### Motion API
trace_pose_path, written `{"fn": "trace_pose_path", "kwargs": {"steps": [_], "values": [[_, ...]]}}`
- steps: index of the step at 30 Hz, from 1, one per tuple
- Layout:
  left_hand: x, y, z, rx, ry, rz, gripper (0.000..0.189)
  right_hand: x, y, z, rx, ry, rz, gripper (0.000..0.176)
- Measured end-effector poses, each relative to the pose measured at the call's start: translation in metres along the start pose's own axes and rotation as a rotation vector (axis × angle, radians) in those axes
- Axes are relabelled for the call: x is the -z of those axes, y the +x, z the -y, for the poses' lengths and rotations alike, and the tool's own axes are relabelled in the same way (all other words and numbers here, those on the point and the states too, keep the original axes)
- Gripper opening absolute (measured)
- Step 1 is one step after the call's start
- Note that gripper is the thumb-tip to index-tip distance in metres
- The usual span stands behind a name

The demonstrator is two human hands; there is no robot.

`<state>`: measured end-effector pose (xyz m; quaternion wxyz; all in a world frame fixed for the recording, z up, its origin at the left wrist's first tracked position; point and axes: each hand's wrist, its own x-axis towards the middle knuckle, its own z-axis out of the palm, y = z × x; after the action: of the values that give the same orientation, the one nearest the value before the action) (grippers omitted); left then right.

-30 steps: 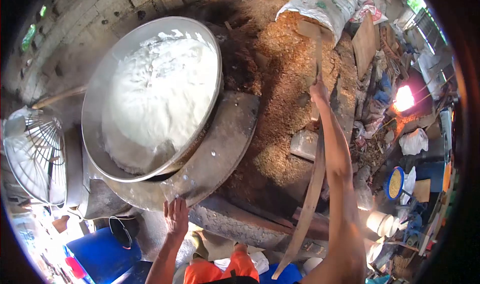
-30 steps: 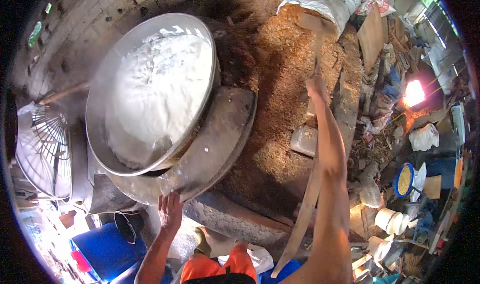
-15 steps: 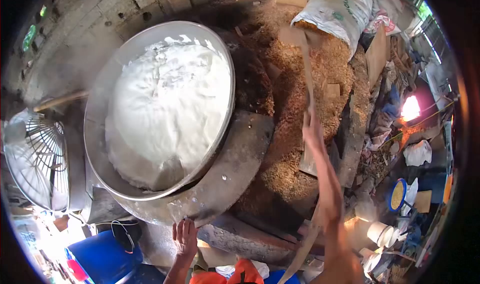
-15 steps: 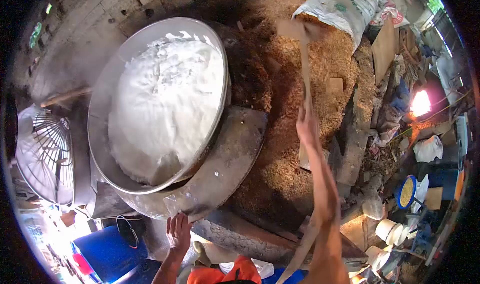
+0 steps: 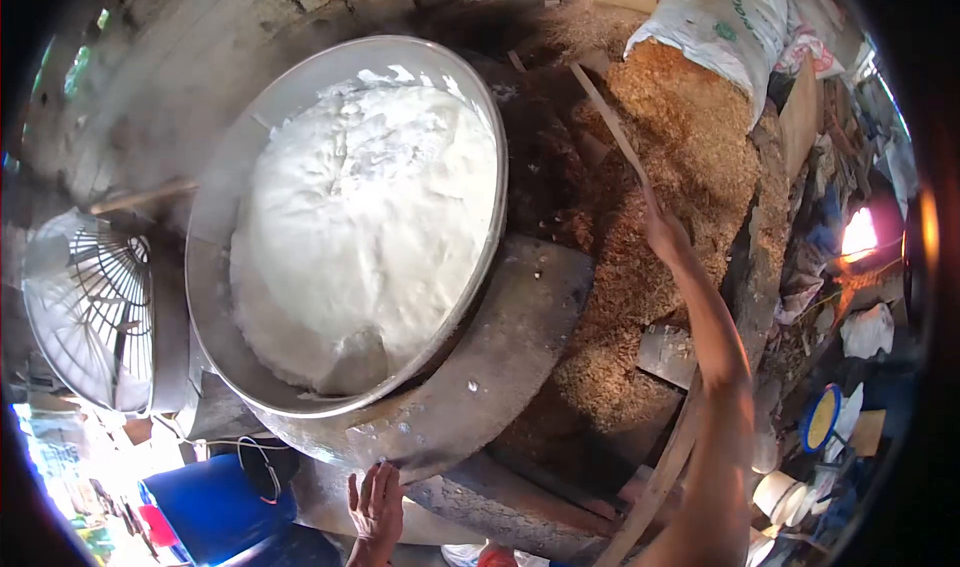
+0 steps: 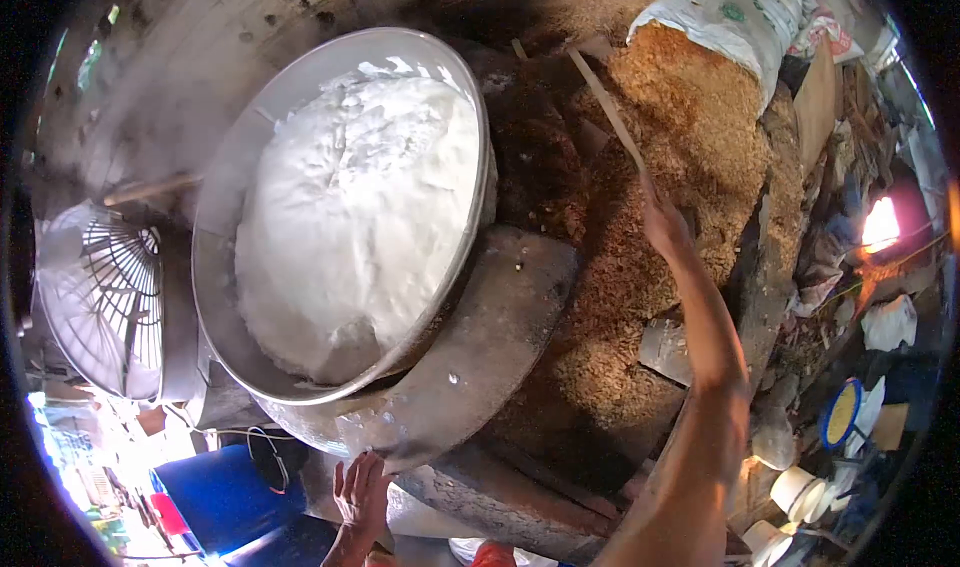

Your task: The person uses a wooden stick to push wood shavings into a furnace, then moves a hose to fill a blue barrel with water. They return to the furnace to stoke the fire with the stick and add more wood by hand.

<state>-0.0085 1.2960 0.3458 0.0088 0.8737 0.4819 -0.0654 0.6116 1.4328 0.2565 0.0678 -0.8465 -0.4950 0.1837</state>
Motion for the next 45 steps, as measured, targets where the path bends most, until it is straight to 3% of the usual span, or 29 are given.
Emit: {"fn": "trace_pose_path", "kwargs": {"steps": [2, 4, 7, 9, 11, 12, 14, 15, 17, 19, 20, 23, 24, 26, 27, 30, 33, 35, 37, 41, 45], "values": [[0.001, 0.001, -0.003, 0.009, -0.026, -0.005, 0.04, -0.037, -0.045, -0.088, 0.14, -0.105, 0.031, 0.069], [0.002, 0.001, -0.001, -0.002, -0.006, -0.031, 0.039, -0.013, -0.105, -0.08, 0.096, -0.05, 0.064, 0.067], [-0.003, 0.0, 0.002, -0.009, -0.022, -0.043, 0.04, 0.022, -0.162, -0.043, 0.005, 0.013, -0.055, 0.063], [-0.004, 0.001, 0.001, -0.002, -0.051, -0.014, 0.039, 0.039, -0.164, -0.022, -0.022, 0.026, -0.086, 0.061], [0.0, 0.002, 0.001, 0.003, -0.057, -0.01, 0.038, 0.063, -0.121, 0.006, -0.073, 0.173, -0.112, 0.059], [0.0, 0.002, 0.0, 0.007, -0.064, -0.011, 0.037, 0.051, -0.083, 0.003, 0.101, 0.173, -0.292, 0.057], [-0.002, 0.001, 0.0, 0.006, -0.046, -0.008, 0.036, 0.059, -0.02, 0.025, 0.04, 0.364, -0.247, 0.055], [-0.003, 0.002, 0.001, 0.012, -0.027, -0.009, 0.035, 0.076, 0.003, 0.053, -0.19, 0.552, -0.014, 0.054], [-0.003, 0.004, 0.003, 0.005, -0.004, -0.03, 0.037, 0.064, 0.065, 0.063, -0.178, 0.402, -0.105, 0.053], [0.012, 0.01, -0.009, -0.002, 0.015, 0.002, 0.038, 0.039, 0.14, 0.058, -0.174, 0.272, -0.052, 0.054], [0.015, 0.01, -0.01, 0.004, 0.023, 0.0, 0.038, 0.035, 0.157, 0.064, -0.171, 0.139, -0.016, 0.054], [0.015, 0.014, -0.015, 0.05, -0.021, -0.013, 0.035, 0.028, 0.166, 0.081, -0.209, 0.153, 0.091, 0.051], [0.019, 0.015, -0.016, 0.05, -0.025, -0.012, 0.035, 0.02, 0.161, 0.069, -0.21, 0.15, 0.092, 0.051], [0.039, 0.021, -0.012, -0.07, 0.048, -0.068, 0.033, -0.013, 0.126, 0.02, 0.017, 0.042, 0.009, 0.062], [0.016, 0.016, -0.012, 0.054, -0.013, 0.025, 0.034, -0.027, 0.099, -0.006, 0.071, -0.141, -0.01, 0.064], [0.035, 0.014, -0.013, 0.015, 0.012, 0.017, 0.036, -0.043, 0.011, -0.075, 0.119, 0.114, 0.053, 0.071], [0.026, 0.012, -0.009, 0.029, -0.014, 0.013, 0.037, -0.006, -0.076, -0.083, 0.012, 0.218, 0.059, 0.064], [0.015, 0.001, -0.004, 0.001, 0.001, 0.063, 0.041, 0.026, -0.118, -0.059, 0.035, 0.074, -0.008, 0.058], [0.008, 0.011, -0.012, 0.043, -0.018, 0.055, 0.038, 0.03, -0.134, -0.05, 0.077, 0.003, -0.184, 0.056], [0.008, 0.006, -0.011, 0.097, -0.061, 0.046, 0.032, 0.046, -0.037, -0.005, 0.029, 0.093, -0.163, 0.059], [-0.011, -0.001, -0.006, 0.119, -0.086, 0.018, 0.033, 0.02, 0.087, 0.004, -0.127, 0.055, 0.011, 0.063]]}}
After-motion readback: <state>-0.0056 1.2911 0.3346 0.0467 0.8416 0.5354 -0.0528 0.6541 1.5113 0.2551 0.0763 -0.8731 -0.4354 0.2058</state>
